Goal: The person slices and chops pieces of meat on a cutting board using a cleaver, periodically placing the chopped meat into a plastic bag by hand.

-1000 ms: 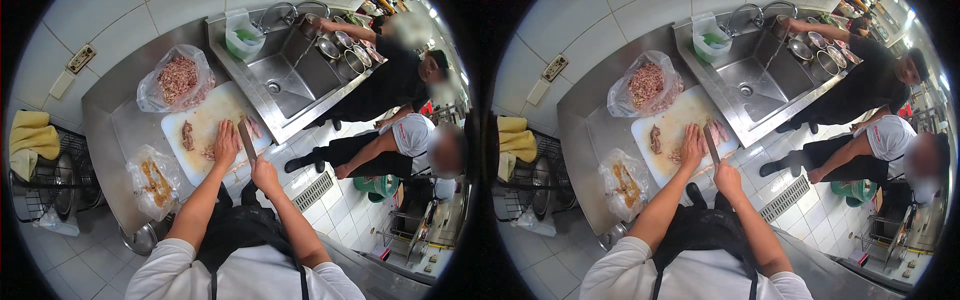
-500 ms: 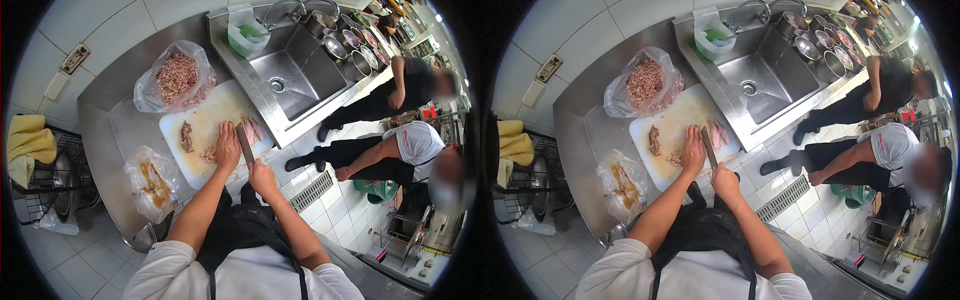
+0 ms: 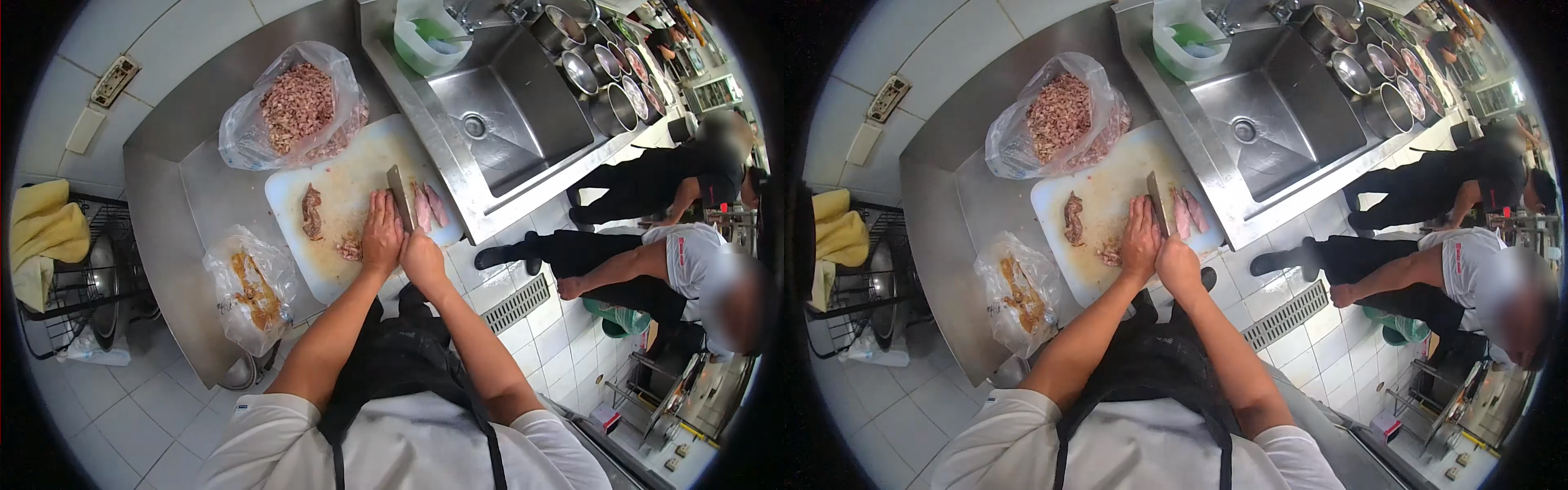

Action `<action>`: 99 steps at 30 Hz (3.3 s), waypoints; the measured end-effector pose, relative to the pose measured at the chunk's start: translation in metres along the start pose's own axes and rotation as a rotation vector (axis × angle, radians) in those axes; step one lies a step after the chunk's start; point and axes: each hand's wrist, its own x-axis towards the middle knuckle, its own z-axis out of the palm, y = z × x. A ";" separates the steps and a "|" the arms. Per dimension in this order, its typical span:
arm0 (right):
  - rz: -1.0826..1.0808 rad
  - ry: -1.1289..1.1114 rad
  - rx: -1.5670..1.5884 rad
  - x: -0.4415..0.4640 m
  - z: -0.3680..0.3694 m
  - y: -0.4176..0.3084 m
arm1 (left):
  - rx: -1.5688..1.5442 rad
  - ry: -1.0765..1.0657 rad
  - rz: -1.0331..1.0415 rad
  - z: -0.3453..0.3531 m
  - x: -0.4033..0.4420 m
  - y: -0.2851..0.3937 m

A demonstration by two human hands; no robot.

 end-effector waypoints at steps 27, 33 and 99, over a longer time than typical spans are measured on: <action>0.037 0.024 -0.113 -0.096 -0.034 0.022 | 0.044 -0.062 0.014 -0.024 0.004 0.011; 0.074 0.178 -0.058 -0.117 -0.084 0.005 | 0.374 -0.098 -0.028 -0.056 0.014 0.008; 0.609 0.291 -0.028 -0.304 -0.046 0.116 | 0.199 -0.619 1.119 -0.025 0.103 0.035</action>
